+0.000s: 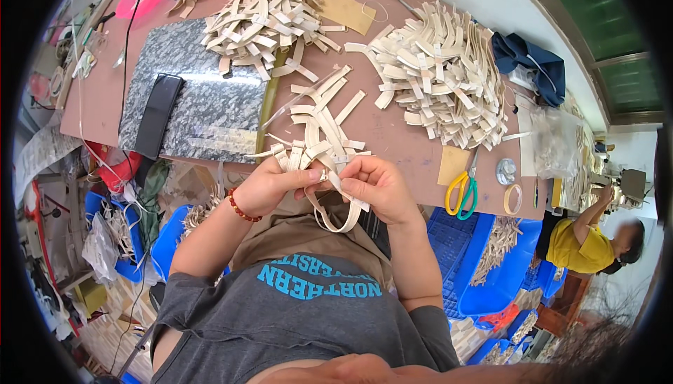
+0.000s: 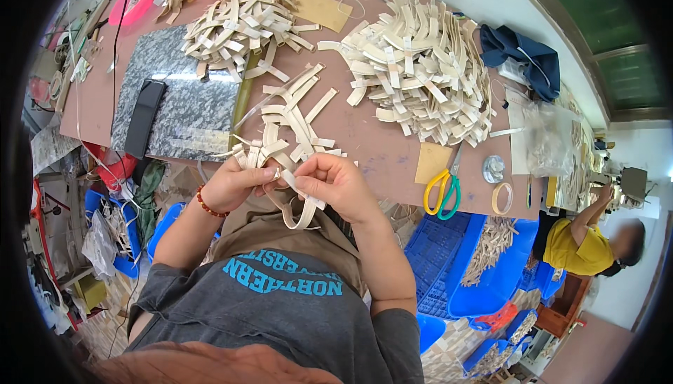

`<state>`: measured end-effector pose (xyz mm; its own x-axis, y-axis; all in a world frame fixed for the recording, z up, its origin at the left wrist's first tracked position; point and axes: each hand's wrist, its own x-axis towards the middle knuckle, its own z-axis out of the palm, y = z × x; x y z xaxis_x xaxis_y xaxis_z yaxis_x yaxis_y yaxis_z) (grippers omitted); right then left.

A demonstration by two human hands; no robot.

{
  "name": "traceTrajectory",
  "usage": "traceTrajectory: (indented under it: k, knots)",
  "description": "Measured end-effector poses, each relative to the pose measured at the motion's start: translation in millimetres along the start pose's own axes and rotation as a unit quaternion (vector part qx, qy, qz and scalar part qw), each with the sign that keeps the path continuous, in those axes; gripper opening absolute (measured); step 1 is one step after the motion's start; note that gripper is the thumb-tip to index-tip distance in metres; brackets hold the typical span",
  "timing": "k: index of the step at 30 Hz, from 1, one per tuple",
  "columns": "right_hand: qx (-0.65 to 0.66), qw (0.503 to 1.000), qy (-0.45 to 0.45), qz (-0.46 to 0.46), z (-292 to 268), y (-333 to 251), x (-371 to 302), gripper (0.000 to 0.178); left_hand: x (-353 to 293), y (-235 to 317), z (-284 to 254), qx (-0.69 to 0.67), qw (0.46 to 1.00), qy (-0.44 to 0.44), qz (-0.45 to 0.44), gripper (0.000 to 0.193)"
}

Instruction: The person uses scissors to cut a long strip of light-colored material into smaller segments. They then pick up the cut pieces and arrange them into a bundle in their hand. The task is performed at a table with piles of similar material and blue crates visible.

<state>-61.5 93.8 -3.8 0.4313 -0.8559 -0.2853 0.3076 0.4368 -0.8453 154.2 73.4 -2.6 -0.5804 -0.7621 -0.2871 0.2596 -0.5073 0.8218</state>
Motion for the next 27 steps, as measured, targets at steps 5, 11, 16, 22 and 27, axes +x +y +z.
traceTrajectory:
  k: [5,11,16,22,27]
  knots:
    - [-0.033,0.994,-0.091,0.053,-4.8,-8.3,2.5,0.008,-3.4,2.0,-5.3,0.050,0.993,-0.094,-0.052,0.018]
    - [-0.105,0.968,-0.202,0.104,-3.3,-14.8,11.0,0.011,-10.4,10.1,-6.0,0.107,0.976,-0.147,-0.119,0.017]
    - [-0.112,0.960,-0.222,0.130,-4.7,-15.8,15.4,0.013,-14.3,12.1,-0.8,0.061,0.983,-0.116,-0.126,0.011]
    - [-0.114,0.949,-0.243,0.167,-3.5,-20.5,17.8,0.012,-12.9,12.7,-2.9,0.091,0.977,-0.137,-0.139,0.011]
    - [-0.197,0.926,-0.273,0.174,1.7,-26.4,20.7,0.011,-14.7,8.7,-6.0,0.099,0.971,-0.163,-0.142,0.014]
